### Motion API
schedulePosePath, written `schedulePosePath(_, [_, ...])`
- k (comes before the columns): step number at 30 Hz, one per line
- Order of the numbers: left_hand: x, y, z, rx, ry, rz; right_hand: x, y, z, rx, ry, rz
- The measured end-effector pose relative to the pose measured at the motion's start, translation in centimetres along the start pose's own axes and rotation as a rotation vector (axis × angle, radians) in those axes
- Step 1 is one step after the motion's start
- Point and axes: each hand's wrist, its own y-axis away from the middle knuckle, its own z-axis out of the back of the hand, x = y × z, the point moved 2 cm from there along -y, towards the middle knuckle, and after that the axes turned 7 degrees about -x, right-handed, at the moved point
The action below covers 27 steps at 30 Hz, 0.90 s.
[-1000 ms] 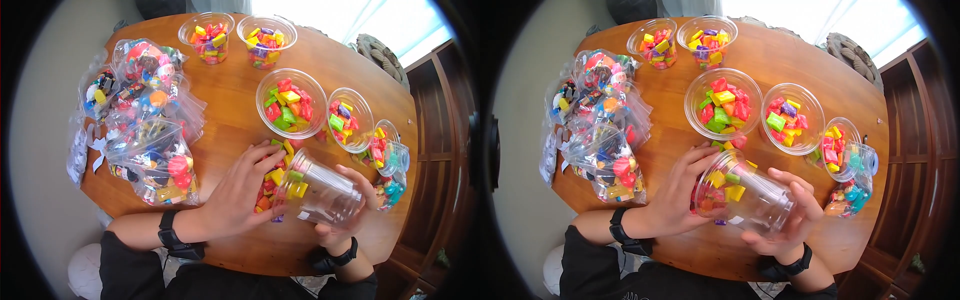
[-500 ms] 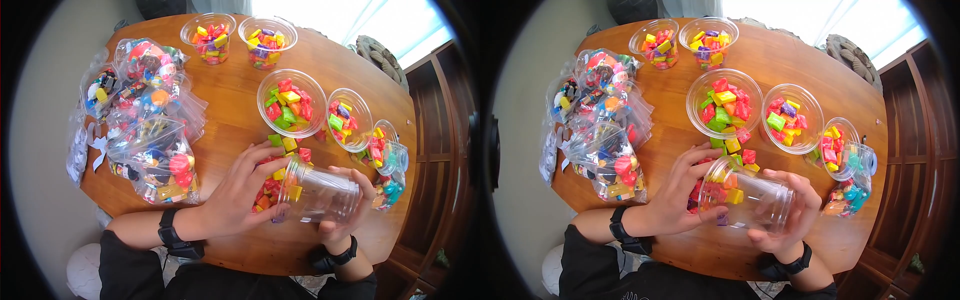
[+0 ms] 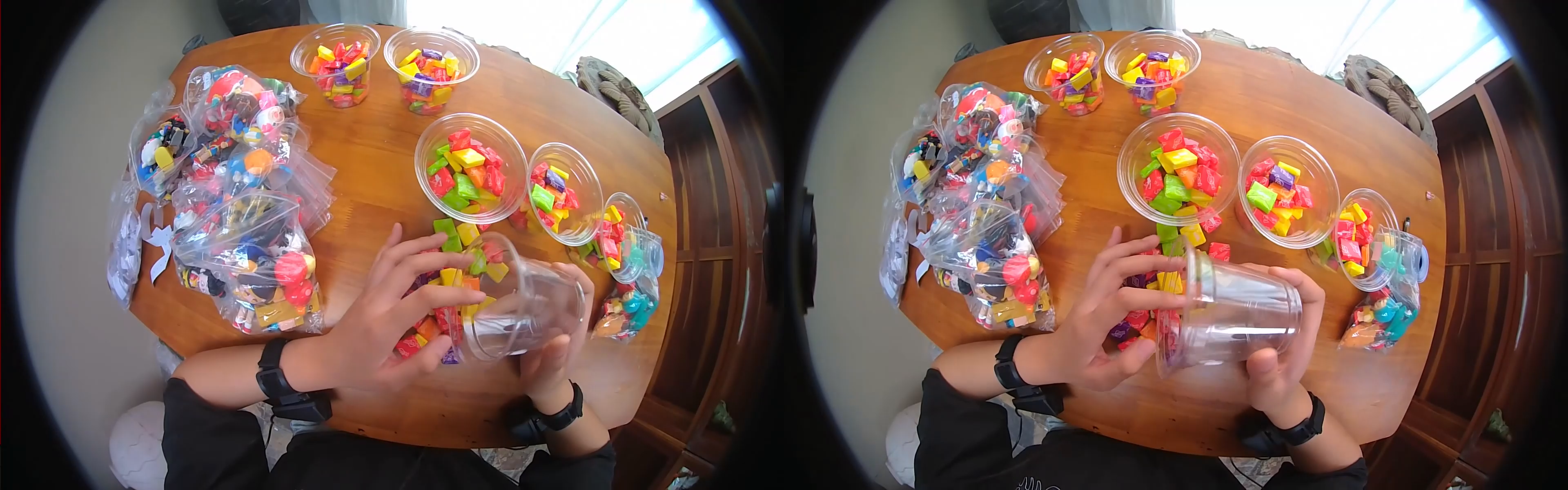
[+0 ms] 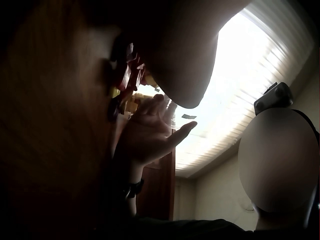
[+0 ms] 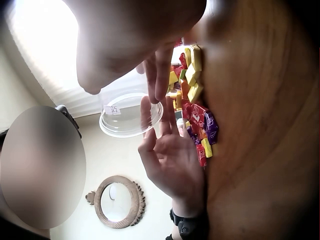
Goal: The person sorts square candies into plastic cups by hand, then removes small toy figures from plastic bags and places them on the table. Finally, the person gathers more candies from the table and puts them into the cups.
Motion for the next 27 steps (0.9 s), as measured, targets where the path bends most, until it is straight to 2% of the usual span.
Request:
schedulePosePath(2, [0.0,-0.1,0.0,-0.002,0.008,-0.022,-0.7,0.1,0.6,0.052,-0.097,-0.168])
schedulePosePath(6, [-0.1,0.0,0.2,0.003,-0.003,-0.102,-1.4,0.1,0.6,0.104,-0.156,-0.234])
schedulePosePath(9, [-0.3,-0.1,0.0,-0.069,0.119,-0.066,-1.4,0.4,0.5,0.104,-0.155,-0.255])
schedulePosePath(10, [-0.3,-0.1,-0.1,-0.093,0.159,-0.055,-1.5,0.3,0.3,0.104,-0.155,-0.255])
schedulePosePath(12, [0.3,0.2,-0.4,-0.11,0.146,-0.102,-1.5,0.0,-0.1,0.108,0.046,-0.093])
schedulePosePath(16, [0.3,0.3,-0.1,-0.095,0.148,-0.072,-1.1,0.2,0.4,0.184,0.112,-0.132])
schedulePosePath(18, [0.3,0.3,0.1,-0.086,0.162,-0.062,-1.8,0.5,1.0,0.225,-0.117,-0.269])
schedulePosePath(19, [0.3,0.3,0.0,-0.086,0.163,-0.062,-1.8,0.6,0.8,0.225,-0.117,-0.269])
schedulePosePath(21, [0.4,0.6,-0.5,-0.167,0.389,-0.062,-1.6,0.6,0.2,0.274,-0.194,-0.245])
schedulePosePath(22, [0.3,0.6,-0.9,-0.167,0.389,-0.062,-1.8,0.5,0.4,0.274,-0.194,-0.245])
schedulePosePath(24, [0.2,0.5,-1.4,-0.25,0.652,-0.084,-2.2,0.5,0.6,0.433,-0.02,-0.089])
schedulePosePath(27, [-0.1,0.2,-0.6,-0.174,0.524,-0.151,-2.6,0.8,0.9,0.454,0.045,-0.087])
